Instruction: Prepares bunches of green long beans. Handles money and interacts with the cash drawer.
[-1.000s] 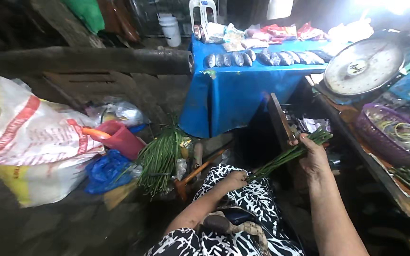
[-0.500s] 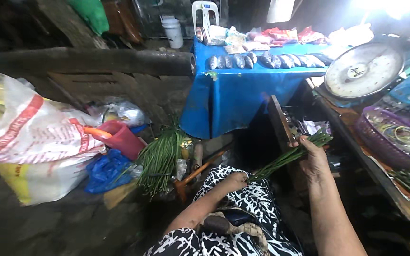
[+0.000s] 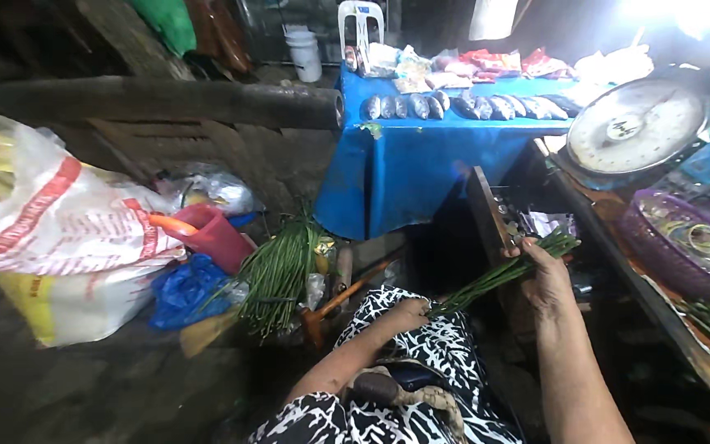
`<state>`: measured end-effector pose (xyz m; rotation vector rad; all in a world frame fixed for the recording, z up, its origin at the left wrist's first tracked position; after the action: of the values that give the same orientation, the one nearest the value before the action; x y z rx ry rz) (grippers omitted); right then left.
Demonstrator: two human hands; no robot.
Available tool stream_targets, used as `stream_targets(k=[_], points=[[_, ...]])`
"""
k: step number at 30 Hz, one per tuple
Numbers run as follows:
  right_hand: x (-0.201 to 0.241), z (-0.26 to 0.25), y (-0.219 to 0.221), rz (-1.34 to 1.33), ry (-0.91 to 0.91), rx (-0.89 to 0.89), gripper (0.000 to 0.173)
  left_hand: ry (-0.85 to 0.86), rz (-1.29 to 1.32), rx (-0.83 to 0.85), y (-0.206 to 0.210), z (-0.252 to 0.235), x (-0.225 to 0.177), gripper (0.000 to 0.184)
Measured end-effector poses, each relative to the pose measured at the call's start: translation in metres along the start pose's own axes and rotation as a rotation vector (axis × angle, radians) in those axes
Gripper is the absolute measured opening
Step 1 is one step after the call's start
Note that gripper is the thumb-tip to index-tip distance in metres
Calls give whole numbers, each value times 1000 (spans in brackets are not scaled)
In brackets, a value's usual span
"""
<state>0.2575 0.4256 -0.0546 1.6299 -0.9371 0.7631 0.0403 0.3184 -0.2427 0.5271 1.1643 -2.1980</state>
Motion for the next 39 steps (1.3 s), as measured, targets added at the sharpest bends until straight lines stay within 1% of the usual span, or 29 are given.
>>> stream_targets(k=[10,18,23,28,39], points=[[0,0,1,-10,1,5,8,2,-23,-6,1,0,0,34],[1,1,1,-3,9,-14,9,-38,-32,12,0,1,-1,36],[1,1,1,-1,11,-16,8,-20,-27,-7,0,1,0,34],[1,1,1,1,9,-20,8,-32,-28,9,0,1,-1,36],[1,2,2,0,9,-19,7,-20,-15,5,1,0,1,33]])
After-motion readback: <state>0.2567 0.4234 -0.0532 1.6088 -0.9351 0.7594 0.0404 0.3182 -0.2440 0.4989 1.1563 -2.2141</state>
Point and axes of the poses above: each hand's wrist, its own z-axis away from the middle knuckle, its own y-axis out of the palm, x = y × z, the point moved 6 cm from there along -z, towards the middle knuckle, and after that the axes turned 13 degrees about -y, right-handed, at the moved point
